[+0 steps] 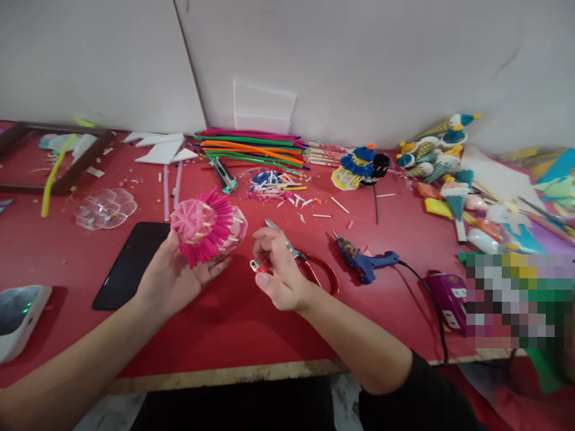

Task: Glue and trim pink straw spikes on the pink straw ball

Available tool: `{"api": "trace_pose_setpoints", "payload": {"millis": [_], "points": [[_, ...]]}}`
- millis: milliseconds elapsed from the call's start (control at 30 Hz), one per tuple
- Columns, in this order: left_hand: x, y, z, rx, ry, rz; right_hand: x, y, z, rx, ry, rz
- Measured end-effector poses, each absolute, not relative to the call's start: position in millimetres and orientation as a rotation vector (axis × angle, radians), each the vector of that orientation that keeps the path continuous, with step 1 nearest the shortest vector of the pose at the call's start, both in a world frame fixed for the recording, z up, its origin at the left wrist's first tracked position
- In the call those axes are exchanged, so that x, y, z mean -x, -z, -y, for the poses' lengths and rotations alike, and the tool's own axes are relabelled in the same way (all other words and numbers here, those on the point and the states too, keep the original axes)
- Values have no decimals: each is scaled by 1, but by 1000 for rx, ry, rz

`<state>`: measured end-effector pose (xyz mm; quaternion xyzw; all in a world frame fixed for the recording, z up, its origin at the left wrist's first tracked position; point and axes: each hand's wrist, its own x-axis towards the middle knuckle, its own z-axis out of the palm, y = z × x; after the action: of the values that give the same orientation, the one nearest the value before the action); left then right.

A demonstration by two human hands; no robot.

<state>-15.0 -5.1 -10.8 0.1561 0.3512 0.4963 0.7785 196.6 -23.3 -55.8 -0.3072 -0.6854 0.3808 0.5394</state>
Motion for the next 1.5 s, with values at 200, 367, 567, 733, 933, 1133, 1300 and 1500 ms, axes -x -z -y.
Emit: {"api": "trace_pose_setpoints", "payload": {"millis": [200,367,567,733,933,1133,1300,1500], "points": [[8,9,6,-418,-1156,-763,-196,42,21,958,-956,1641],[7,7,7,-368,-1125,-764,-191,38,19,994,-1186,1427],[7,3,4,-308,-1103,-819,-185,40,14,885,-1602,969],[7,1,2,-249,-1133,-890,-189,43,2,884,-1480,857],[7,0,1,-221,-1131,-894,-195,28,1,909,-1723,695],[8,2,1,-235,-1121,-872,-197,22,4,882,-1836,714],[7,0,1,-229,-1122,-881,-199,22,3,860,-1848,744],[6,-2,0,-196,-1140,-905,-198,18,5,861,-1879,749]]}}
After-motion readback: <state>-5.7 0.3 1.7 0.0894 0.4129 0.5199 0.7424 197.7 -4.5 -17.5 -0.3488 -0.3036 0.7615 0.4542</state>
